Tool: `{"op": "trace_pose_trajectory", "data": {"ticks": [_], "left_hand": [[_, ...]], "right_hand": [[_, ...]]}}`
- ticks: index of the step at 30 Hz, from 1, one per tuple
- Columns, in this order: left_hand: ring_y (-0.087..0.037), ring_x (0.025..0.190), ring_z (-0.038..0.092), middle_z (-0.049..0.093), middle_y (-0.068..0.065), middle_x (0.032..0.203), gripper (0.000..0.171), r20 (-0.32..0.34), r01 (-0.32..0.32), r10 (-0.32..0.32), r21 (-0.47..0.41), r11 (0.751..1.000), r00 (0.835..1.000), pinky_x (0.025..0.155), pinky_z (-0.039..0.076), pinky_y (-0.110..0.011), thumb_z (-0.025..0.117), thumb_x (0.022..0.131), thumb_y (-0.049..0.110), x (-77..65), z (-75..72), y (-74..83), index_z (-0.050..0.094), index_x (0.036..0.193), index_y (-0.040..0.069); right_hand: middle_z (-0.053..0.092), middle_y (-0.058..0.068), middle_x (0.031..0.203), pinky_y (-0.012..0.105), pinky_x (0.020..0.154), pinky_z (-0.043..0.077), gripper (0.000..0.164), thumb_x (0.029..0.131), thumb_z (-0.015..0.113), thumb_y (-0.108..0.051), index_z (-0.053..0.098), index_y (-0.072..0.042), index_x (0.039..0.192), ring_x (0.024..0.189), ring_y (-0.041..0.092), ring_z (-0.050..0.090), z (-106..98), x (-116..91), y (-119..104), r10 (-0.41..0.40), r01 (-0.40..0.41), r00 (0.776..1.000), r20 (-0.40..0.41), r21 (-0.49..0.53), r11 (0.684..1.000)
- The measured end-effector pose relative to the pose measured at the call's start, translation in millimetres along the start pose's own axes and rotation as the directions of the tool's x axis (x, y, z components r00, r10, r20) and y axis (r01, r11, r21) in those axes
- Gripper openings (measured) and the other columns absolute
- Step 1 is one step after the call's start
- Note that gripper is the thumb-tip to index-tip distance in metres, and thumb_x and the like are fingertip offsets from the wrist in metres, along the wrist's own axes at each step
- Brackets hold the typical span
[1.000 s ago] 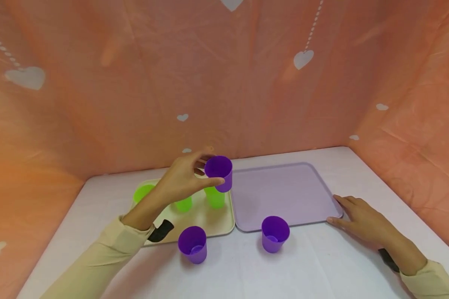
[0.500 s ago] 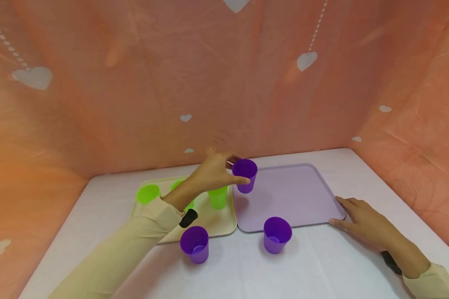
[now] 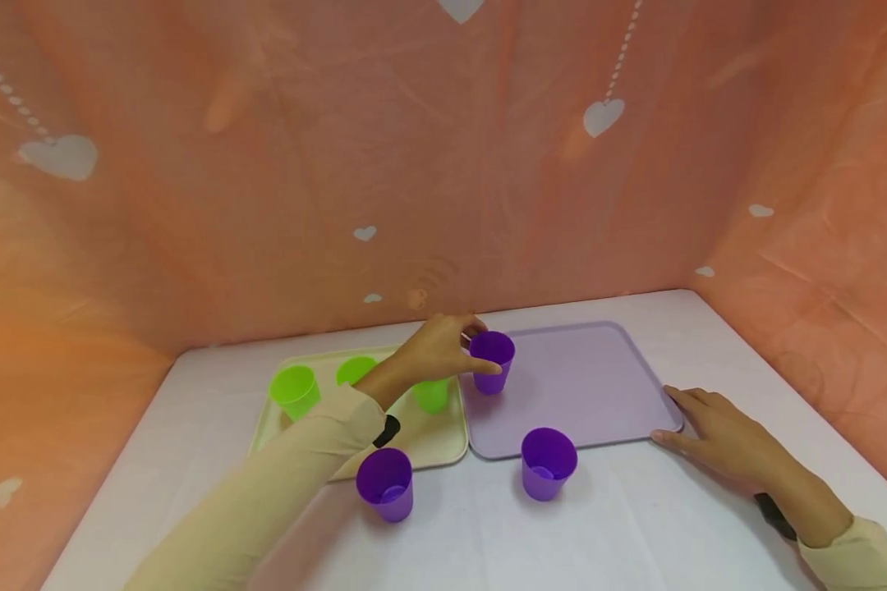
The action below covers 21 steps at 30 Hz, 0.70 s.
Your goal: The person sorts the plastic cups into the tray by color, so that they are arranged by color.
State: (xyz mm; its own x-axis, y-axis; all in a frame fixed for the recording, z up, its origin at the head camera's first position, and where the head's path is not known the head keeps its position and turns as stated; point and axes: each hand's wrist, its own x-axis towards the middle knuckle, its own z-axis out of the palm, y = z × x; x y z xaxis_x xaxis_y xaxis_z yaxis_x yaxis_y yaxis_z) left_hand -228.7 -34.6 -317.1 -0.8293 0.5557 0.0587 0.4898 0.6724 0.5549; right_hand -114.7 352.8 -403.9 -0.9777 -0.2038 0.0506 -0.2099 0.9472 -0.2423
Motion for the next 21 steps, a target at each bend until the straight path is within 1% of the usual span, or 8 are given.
{"op": "trace_pose_trajectory", "data": {"ticks": [4,7,9,13,15,19,21], "left_hand": [[-0.020,0.106,0.069,0.074,-0.005,0.115,0.060,0.010,0.033,-0.033,0.037,0.999,0.999,0.093,0.056,-0.032,0.086,0.075,0.044,4.5,11.3,-11.3,0.067,0.120,0.009],[-0.020,0.109,0.068,0.073,-0.006,0.117,0.064,0.018,0.053,-0.054,0.056,0.997,0.998,0.096,0.054,-0.034,0.085,0.075,0.046,4.0,16.4,-17.9,0.065,0.124,0.010],[-0.021,0.111,0.068,0.072,-0.006,0.119,0.065,0.026,0.060,-0.061,0.053,0.997,0.998,0.099,0.053,-0.036,0.085,0.076,0.045,2.1,16.3,-19.4,0.063,0.126,0.010],[-0.021,0.111,0.068,0.072,-0.006,0.121,0.065,0.033,0.051,-0.053,0.072,0.996,0.998,0.102,0.050,-0.040,0.085,0.076,0.045,0.1,12.7,-19.9,0.063,0.128,0.011],[-0.022,0.111,0.068,0.072,-0.006,0.122,0.066,0.030,0.048,-0.050,0.060,0.997,0.998,0.101,0.051,-0.039,0.085,0.076,0.043,-0.6,12.0,-20.5,0.062,0.129,0.011],[-0.025,0.109,0.069,0.071,-0.008,0.123,0.066,0.026,0.051,-0.051,0.004,0.999,0.998,0.094,0.055,-0.035,0.087,0.075,0.038,-2.5,13.6,-22.9,0.062,0.129,0.009],[-0.025,0.108,0.069,0.071,-0.008,0.123,0.066,0.024,0.055,-0.055,-0.008,0.998,0.998,0.092,0.056,-0.033,0.087,0.075,0.039,-3.6,14.5,-23.9,0.063,0.129,0.009]], "right_hand": [[0.052,0.031,0.136,0.070,0.095,0.044,0.088,0.090,0.064,-0.058,0.043,0.007,0.145,0.125,0.049,0.047,-0.6,0.2,-0.8,0.004,-0.004,1.000,0.004,0.007,1.000],[0.051,0.031,0.137,0.070,0.095,0.044,0.088,0.089,0.065,-0.058,0.043,0.006,0.145,0.126,0.049,0.047,0.5,0.5,-3.2,0.008,-0.009,1.000,0.012,0.014,1.000],[0.051,0.031,0.137,0.070,0.095,0.044,0.088,0.089,0.065,-0.058,0.043,0.006,0.145,0.126,0.049,0.047,1.4,0.4,-4.3,0.009,-0.009,1.000,0.016,0.010,1.000],[0.051,0.031,0.137,0.070,0.095,0.045,0.088,0.089,0.065,-0.058,0.043,0.006,0.145,0.125,0.049,0.048,0.9,0.7,-3.8,0.010,-0.010,1.000,0.020,-0.002,1.000],[0.051,0.031,0.137,0.070,0.096,0.044,0.089,0.089,0.064,-0.059,0.042,0.006,0.145,0.125,0.049,0.048,0.0,1.1,-3.4,0.011,-0.011,1.000,0.019,0.000,1.000],[0.051,0.032,0.137,0.070,0.095,0.044,0.087,0.090,0.065,-0.057,0.043,0.007,0.145,0.125,0.050,0.047,0.6,1.8,-3.8,0.005,-0.005,1.000,0.015,0.012,1.000],[0.051,0.032,0.137,0.070,0.095,0.044,0.086,0.090,0.065,-0.056,0.043,0.007,0.145,0.126,0.050,0.047,1.7,1.5,-4.6,0.005,-0.005,1.000,0.016,0.016,1.000]]}}
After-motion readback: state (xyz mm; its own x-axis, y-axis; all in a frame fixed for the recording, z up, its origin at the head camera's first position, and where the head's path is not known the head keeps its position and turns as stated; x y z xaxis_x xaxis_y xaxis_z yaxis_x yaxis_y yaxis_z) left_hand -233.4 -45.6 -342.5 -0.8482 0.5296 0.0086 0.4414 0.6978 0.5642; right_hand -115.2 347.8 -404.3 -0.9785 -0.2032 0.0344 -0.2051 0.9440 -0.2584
